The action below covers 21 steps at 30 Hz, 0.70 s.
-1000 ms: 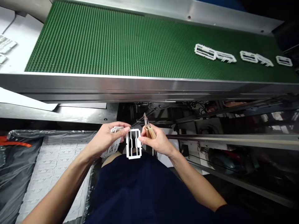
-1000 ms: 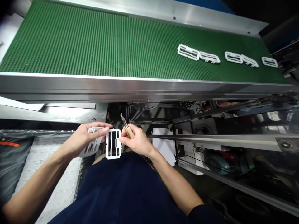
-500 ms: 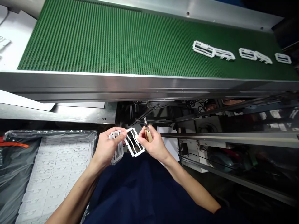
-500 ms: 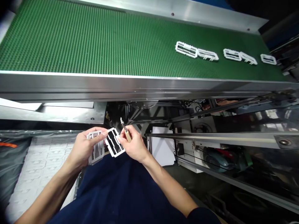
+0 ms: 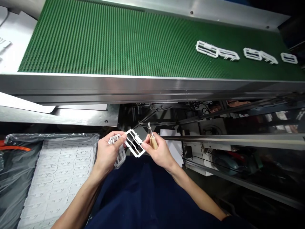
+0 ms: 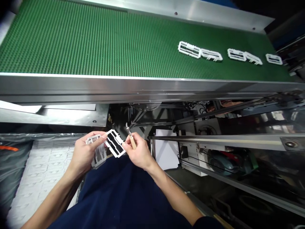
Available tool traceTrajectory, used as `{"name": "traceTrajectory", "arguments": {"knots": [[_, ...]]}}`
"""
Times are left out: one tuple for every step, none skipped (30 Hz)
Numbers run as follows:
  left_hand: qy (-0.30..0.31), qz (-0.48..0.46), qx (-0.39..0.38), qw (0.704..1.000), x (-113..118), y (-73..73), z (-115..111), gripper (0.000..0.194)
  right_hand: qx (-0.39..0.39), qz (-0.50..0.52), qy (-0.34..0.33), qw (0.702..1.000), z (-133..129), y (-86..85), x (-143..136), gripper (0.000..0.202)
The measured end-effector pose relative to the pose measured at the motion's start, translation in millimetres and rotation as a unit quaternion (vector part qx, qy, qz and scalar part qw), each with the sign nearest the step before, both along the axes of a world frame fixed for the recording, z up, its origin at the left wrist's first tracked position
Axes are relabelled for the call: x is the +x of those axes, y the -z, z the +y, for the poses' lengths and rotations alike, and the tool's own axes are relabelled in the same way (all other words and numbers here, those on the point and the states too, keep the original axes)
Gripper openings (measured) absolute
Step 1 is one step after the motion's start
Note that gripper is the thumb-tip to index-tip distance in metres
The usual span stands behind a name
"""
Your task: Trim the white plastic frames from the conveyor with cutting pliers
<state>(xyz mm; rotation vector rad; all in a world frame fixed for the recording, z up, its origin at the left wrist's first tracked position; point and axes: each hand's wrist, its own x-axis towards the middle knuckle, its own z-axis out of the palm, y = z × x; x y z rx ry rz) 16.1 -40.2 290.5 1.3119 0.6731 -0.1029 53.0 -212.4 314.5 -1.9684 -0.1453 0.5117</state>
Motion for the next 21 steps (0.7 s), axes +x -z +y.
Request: {"name": "traceTrajectory", "arguments": {"knots": [[0.000, -0.009, 0.046, 0.999, -1, 1.3, -2, 0.030, -0.003, -0.003, -0.002, 1.000, 3, 0.6, -3, 0.014], [0.005, -0.022, 0.106, 0.994, -1, 2.4, -5, 0.031, -0.010, -0.013, 0.006, 1.000, 6, 1.4, -5, 0.013], [0.014, -0.034, 0.174, 0.984, -2, 3.0, -7, 0.033, -0.022, -0.030, 0.020, 0.999, 8, 2.3, -7, 0.012], [0.029, -0.043, 0.241, 0.969, -2, 3.3, -10, 0.037, -0.031, -0.047, 0.031, 0.998, 10, 3.2, -9, 0.012], [0.049, -0.045, 0.295, 0.953, -2, 3.0, -13, 0.043, -0.038, -0.063, 0.037, 0.997, 11, 4.0, -10, 0.011], [0.068, -0.042, 0.328, 0.941, -2, 2.4, -15, 0.049, -0.043, -0.077, 0.037, 0.995, 12, 4.7, -11, 0.011], [0.085, -0.032, 0.339, 0.937, -2, 1.5, -18, 0.053, -0.044, -0.087, 0.034, 0.995, 12, 5.3, -11, 0.011], [0.095, -0.021, 0.330, 0.939, -1, 0.5, -21, 0.056, -0.044, -0.094, 0.029, 0.994, 12, 5.9, -12, 0.011], [0.096, -0.010, 0.309, 0.946, 0, -0.5, -24, 0.057, -0.042, -0.100, 0.026, 0.994, 12, 6.4, -12, 0.011], [0.090, -0.004, 0.282, 0.955, 1, -1.3, -27, 0.057, -0.042, -0.106, 0.024, 0.993, 12, 6.9, -12, 0.010], [0.079, -0.003, 0.260, 0.962, 2, -1.8, -30, 0.056, -0.043, -0.112, 0.024, 0.993, 11, 7.4, -13, 0.010], [0.067, -0.007, 0.245, 0.967, 3, -2.0, -32, 0.053, -0.045, -0.117, 0.025, 0.992, 11, 8.0, -13, 0.009], [0.055, -0.014, 0.239, 0.969, 4, -1.7, -34, 0.050, -0.048, -0.122, 0.025, 0.991, 10, 8.5, -14, 0.009], [0.044, -0.024, 0.237, 0.970, 5, -1.1, -36, 0.046, -0.051, -0.124, 0.024, 0.991, 10, 9.0, -14, 0.008], [0.036, -0.034, 0.237, 0.970, 5, -0.3, -37, 0.042, -0.053, -0.124, 0.024, 0.991, 9, 9.5, -15, 0.009], [0.032, -0.042, 0.237, 0.970, 5, 0.6, -37, 0.040, -0.054, -0.121, 0.023, 0.991, 9, 9.9, -15, 0.009], [0.029, -0.047, 0.236, 0.970, 5, 1.5, -38, 0.038, -0.053, -0.117, 0.024, 0.991, 9, 10.3, -15, 0.009], [0.028, -0.050, 0.235, 0.970, 5, 2.2, -38, 0.038, -0.054, -0.114, 0.025, 0.992, 9, 10.6, -15, 0.010], [0.028, -0.050, 0.232, 0.971, 5, 2.7, -37, 0.038, -0.055, -0.112, 0.027, 0.992, 9, 10.9, -15, 0.010], [0.029, -0.049, 0.228, 0.972, 4, 3.0, -37, 0.039, -0.056, -0.110, 0.029, 0.992, 9, 11.2, -15, 0.011], [0.030, -0.045, 0.225, 0.973, 4, 3.0, -37, 0.040, -0.056, -0.110, 0.031, 0.992, 9, 11.5, -15, 0.011]]}}
